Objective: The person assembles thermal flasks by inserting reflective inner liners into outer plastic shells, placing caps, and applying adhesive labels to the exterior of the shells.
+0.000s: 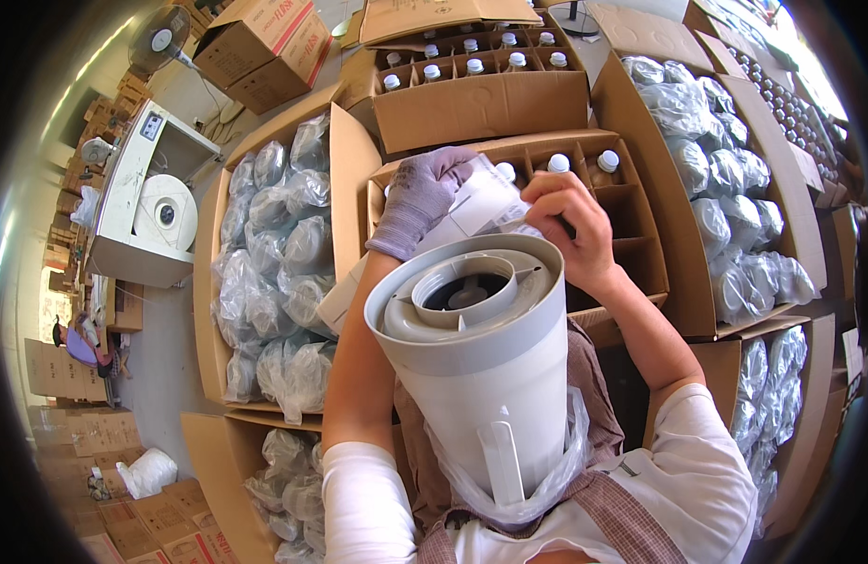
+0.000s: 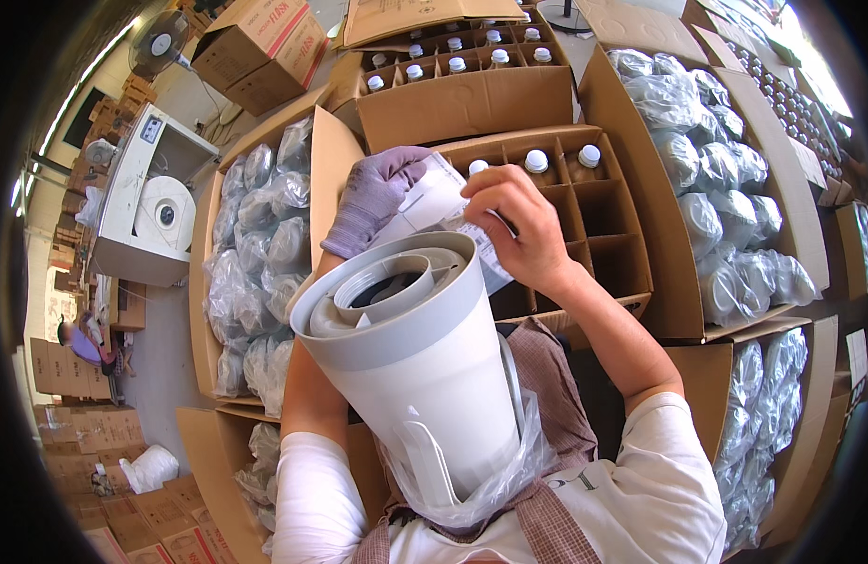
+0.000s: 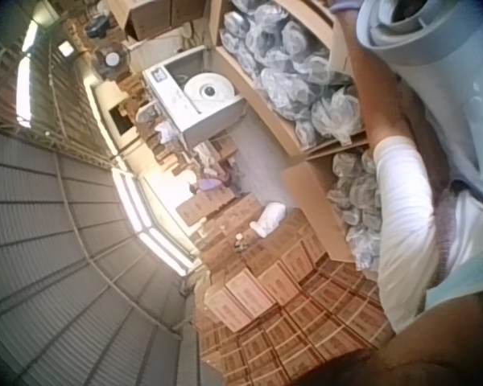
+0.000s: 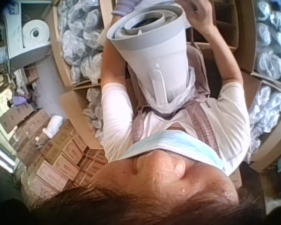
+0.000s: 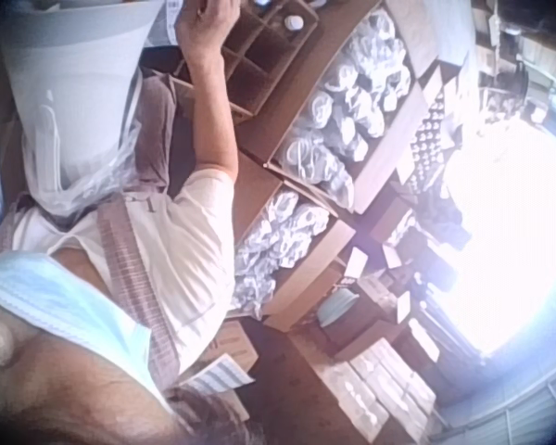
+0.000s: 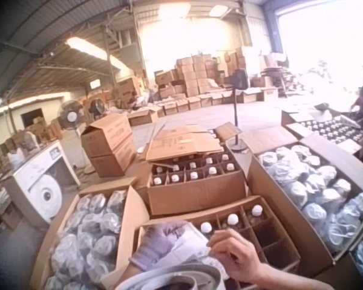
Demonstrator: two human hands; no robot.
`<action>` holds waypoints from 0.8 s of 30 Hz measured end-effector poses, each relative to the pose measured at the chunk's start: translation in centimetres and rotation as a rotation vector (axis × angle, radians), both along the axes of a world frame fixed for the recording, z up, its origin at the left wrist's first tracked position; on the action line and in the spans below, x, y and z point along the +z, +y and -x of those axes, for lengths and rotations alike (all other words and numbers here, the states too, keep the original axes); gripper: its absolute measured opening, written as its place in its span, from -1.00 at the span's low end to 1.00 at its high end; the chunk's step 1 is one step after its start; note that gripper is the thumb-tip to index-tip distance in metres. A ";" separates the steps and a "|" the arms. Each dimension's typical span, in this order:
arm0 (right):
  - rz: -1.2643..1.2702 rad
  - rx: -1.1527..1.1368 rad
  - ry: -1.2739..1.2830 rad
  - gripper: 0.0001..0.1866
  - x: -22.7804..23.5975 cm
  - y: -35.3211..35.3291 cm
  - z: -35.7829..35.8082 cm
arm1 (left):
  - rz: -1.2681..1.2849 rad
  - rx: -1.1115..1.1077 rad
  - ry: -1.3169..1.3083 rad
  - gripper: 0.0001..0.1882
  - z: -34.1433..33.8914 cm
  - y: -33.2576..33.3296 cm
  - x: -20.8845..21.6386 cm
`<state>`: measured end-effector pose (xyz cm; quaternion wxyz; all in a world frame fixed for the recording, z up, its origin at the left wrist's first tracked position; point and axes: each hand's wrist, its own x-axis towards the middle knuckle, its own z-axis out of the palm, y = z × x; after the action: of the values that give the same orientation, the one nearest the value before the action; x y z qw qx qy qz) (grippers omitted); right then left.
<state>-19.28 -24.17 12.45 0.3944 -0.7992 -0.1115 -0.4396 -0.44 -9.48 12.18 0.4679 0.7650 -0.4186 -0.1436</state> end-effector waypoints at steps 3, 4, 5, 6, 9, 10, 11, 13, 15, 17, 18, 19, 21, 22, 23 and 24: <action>-0.485 0.045 0.034 -0.88 -0.6 0.1 0.0 | 0.045 0.125 -0.622 -0.66 -0.8 1.7 -0.5; -0.567 0.019 0.049 -0.90 -0.2 -0.5 0.5 | 0.188 0.205 -0.193 -0.60 1.3 2.3 1.7; -0.611 0.017 0.057 -0.90 0.2 -1.2 0.8 | 0.531 0.085 0.301 -0.60 1.5 3.1 2.1; -0.658 0.011 0.070 -0.91 0.4 -2.0 1.5 | 0.568 0.176 0.397 -0.49 3.8 4.0 5.0; -0.825 0.123 0.035 -0.88 2.5 -1.4 2.7 | 0.842 -0.360 0.534 -0.25 7.6 9.3 5.7; -0.838 0.112 0.036 -0.88 3.4 -0.9 3.5 | 0.748 -0.394 0.488 -0.20 8.9 10.3 5.9; -0.824 0.123 0.022 -0.88 4.1 -0.5 4.2 | 0.616 -0.224 0.280 -0.24 9.7 10.8 6.4; -0.864 0.170 0.038 -0.79 5.7 1.4 6.2 | 0.575 -0.074 0.257 -0.34 11.6 11.0 6.5; -0.899 0.243 0.068 -0.68 6.6 4.2 8.1 | 0.537 0.039 0.320 -0.39 12.5 10.9 5.1; -0.896 0.296 0.115 -0.66 7.1 7.0 9.7 | 0.516 0.096 0.342 -0.47 12.9 11.7 4.2; -0.918 0.293 0.140 -0.66 7.0 8.3 10.3 | 0.488 0.157 0.295 -0.46 13.6 11.6 4.4; -0.905 0.276 0.162 -0.66 6.7 9.2 10.6 | 0.458 0.218 0.247 -0.44 14.4 11.4 4.6; -0.938 0.311 0.225 -0.68 6.1 10.3 11.1 | 0.432 0.286 0.187 -0.46 15.3 11.6 4.6; -0.941 0.310 0.246 -0.69 6.0 10.8 11.2 | 0.446 0.261 0.104 -0.43 15.9 11.9 4.5; -0.942 0.295 0.250 -0.69 6.1 11.2 11.4 | 0.459 0.236 0.022 -0.41 16.5 12.2 4.5; -0.943 0.280 0.254 -0.68 6.2 11.7 11.7 | 0.471 0.210 -0.060 -0.38 17.0 12.4 4.7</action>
<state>-30.94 -12.51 18.66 0.7778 -0.5588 0.0417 -0.2845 -17.48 2.96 16.85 0.6327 0.6783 -0.3725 0.0300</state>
